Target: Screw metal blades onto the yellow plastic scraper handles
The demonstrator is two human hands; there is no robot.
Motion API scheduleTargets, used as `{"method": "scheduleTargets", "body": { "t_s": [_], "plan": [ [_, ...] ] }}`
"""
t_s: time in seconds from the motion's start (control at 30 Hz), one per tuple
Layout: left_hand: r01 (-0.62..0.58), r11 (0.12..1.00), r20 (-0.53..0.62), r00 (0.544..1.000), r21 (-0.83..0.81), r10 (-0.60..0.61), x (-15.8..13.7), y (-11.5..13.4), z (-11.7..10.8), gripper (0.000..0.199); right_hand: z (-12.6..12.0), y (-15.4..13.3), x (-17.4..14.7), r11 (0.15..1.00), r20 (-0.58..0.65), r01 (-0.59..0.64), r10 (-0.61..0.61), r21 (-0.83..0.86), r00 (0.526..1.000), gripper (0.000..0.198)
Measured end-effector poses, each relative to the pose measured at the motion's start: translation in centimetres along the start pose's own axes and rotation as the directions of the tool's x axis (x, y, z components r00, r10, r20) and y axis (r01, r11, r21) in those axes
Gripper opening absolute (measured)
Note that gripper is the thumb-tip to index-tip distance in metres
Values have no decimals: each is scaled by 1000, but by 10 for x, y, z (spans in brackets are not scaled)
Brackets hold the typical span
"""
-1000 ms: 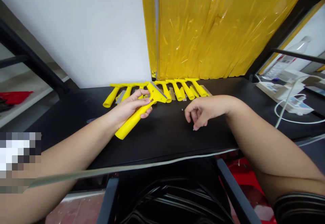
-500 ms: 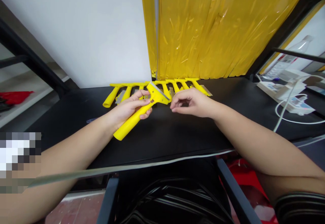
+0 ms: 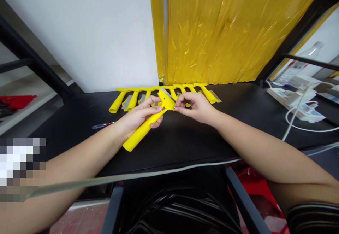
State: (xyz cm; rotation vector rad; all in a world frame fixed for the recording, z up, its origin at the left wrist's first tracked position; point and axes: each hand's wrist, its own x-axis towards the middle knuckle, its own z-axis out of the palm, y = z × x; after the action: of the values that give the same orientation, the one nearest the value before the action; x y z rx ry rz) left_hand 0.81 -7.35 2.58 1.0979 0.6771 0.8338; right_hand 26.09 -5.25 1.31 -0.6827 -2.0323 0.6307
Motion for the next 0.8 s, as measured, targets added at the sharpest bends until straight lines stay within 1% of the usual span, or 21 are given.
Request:
{"method": "scheduleTargets", "body": {
  "t_s": [0.17, 0.27, 0.4, 0.47, 0.57, 0.8],
  "plan": [
    [-13, 1000, 8, 1000, 22, 13, 0, -2, -2, 38, 2, 0, 1, 1000, 17, 9, -10, 9, 1000, 11],
    [-35, 997, 22, 999, 69, 33, 0, -6, -3, 36, 3, 0, 0, 1000, 31, -7, 7, 4, 999, 9],
    [-74, 991, 56, 996, 109, 68, 2, -11, -5, 37, 3, 1, 1, 994, 41, -102, 101, 27, 994, 13],
    [-82, 991, 71, 995, 108, 75, 3, -13, -5, 37, 3, 2, 1, 981, 48, -169, 165, 93, 985, 20],
    [-60, 993, 76, 996, 106, 52, 3, -13, -6, 36, 3, 3, 2, 944, 65, -255, 247, 210, 967, 33],
    [-26, 995, 55, 998, 96, 21, 1, -9, -5, 40, 1, 8, 3, 881, 89, -352, 342, 317, 936, 48]
  ]
}}
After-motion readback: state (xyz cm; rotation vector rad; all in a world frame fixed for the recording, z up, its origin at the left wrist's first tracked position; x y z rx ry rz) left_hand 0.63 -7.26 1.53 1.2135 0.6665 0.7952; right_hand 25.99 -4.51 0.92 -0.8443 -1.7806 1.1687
